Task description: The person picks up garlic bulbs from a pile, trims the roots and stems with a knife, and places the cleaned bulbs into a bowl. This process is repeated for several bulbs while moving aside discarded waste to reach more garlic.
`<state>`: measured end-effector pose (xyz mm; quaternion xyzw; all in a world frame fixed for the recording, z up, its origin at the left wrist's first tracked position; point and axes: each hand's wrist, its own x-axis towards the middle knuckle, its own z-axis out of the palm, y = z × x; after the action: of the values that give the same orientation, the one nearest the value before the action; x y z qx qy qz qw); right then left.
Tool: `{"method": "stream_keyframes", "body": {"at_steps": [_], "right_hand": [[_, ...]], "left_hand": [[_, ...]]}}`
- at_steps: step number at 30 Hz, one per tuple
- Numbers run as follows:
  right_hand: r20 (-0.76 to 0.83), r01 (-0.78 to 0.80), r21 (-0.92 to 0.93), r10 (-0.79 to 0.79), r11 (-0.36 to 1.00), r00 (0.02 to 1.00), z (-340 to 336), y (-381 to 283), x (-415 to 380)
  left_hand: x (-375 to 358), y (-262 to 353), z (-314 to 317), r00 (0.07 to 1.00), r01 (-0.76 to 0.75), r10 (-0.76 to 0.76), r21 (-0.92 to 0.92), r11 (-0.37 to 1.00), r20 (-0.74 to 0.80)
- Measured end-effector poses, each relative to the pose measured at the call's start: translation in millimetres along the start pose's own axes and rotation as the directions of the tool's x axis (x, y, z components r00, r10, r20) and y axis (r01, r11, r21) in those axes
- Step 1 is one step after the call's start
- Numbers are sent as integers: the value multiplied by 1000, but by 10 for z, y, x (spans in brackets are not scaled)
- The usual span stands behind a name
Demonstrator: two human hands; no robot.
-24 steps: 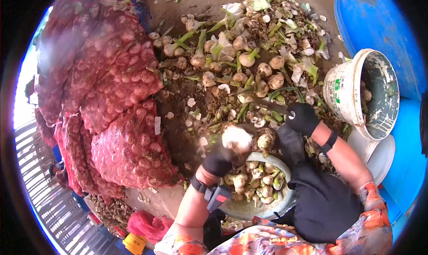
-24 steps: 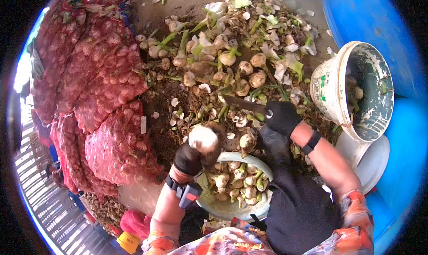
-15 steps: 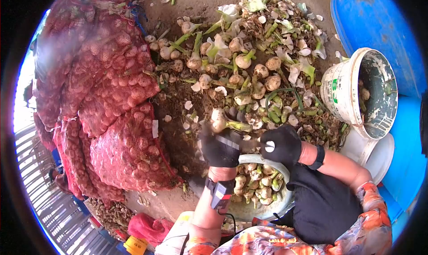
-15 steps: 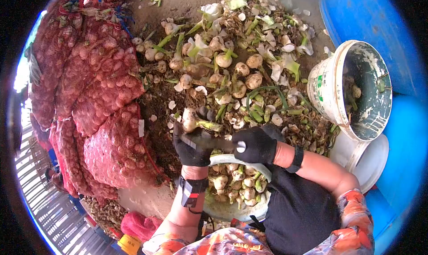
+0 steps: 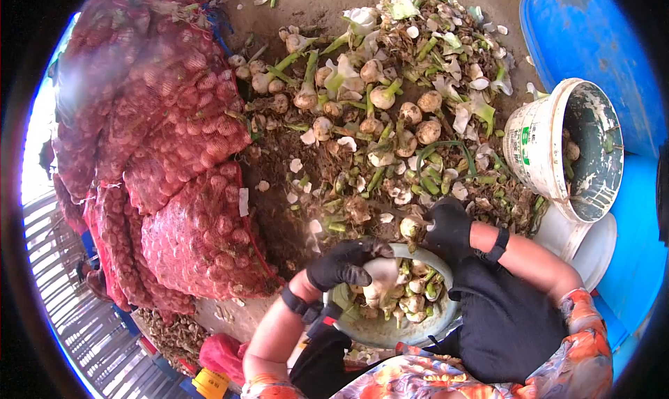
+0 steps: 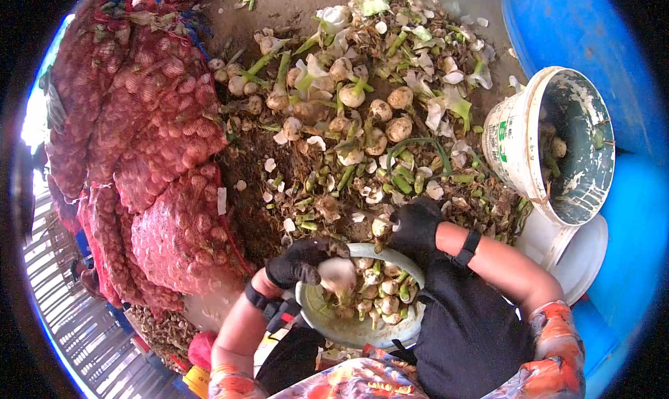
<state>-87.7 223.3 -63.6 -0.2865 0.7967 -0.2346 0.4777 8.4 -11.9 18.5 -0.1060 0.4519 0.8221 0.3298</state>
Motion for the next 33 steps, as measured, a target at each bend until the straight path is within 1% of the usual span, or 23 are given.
{"method": "stream_keyframes", "body": {"at_steps": [1,2,3,4,5,7,8,9,11,12,15,16,17,19,20,21,23,25,27,29,30,32,33], "right_hand": [[-3,2,0,-2,1000,1000,5,75,46],[-51,-13,103,19,995,998,39,173,110],[-96,-23,208,44,978,994,58,224,161],[-161,-78,180,107,981,981,3,187,198],[-168,-73,177,103,982,980,-58,117,228],[-350,137,357,-3,924,937,-164,12,272],[-304,54,275,33,960,952,-175,28,291],[-305,53,266,31,963,952,-195,8,291],[-295,60,404,68,913,953,-259,-57,254],[-208,-51,318,123,947,970,-288,-34,238],[-329,33,379,102,925,939,-332,-26,207],[-295,-24,367,141,930,945,-391,-30,181],[-296,-19,373,138,928,945,-437,-57,172],[-324,4,390,133,921,937,-471,-107,167],[-355,27,329,97,944,930,-474,-121,184],[-357,37,330,88,943,930,-483,-166,203],[-501,219,86,-148,972,853,-521,-313,210],[-478,270,59,-211,961,853,-603,-471,169],[-457,341,-27,-315,940,832,-664,-655,121],[-496,373,-120,-381,920,780,-662,-720,90],[-480,401,-187,-440,897,759,-682,-748,72],[-490,492,-242,-543,837,683,-755,-833,21],[-492,484,-245,-538,840,685,-767,-841,15]], "left_hand": [[-33,-23,-122,998,59,-59,123,991,-4],[25,-301,-519,986,-110,154,438,892,-65],[102,-68,-461,898,-10,4,-10,1000,-440],[266,-113,-775,786,117,25,189,975,-618],[497,-182,-1100,648,58,211,323,945,-732],[966,-130,-1572,446,238,457,594,769,-770],[1098,212,-1406,397,517,397,560,648,-827],[1268,232,-1485,329,587,382,504,634,-863],[1518,236,-1532,281,711,277,394,583,-919],[1553,243,-1509,257,671,254,362,647,-932],[1443,271,-1537,225,605,339,404,687,-914],[1342,298,-1605,305,543,335,452,708,-891],[1251,276,-1622,303,547,339,454,703,-891],[997,351,-1479,365,68,449,505,861,-815],[1019,10,-1979,267,139,560,607,783,-784],[923,117,-1808,260,142,566,611,779,-782],[688,344,-1185,502,-228,463,405,885,-730],[600,406,-822,635,-439,402,120,890,-659],[568,247,-718,636,-380,469,279,882,-613],[493,288,-466,768,-418,263,-146,897,-583],[470,186,-422,724,-365,334,77,928,-604],[456,42,-355,801,-420,346,-47,906,-489],[433,8,-276,826,-425,337,-106,899,-452]]}}
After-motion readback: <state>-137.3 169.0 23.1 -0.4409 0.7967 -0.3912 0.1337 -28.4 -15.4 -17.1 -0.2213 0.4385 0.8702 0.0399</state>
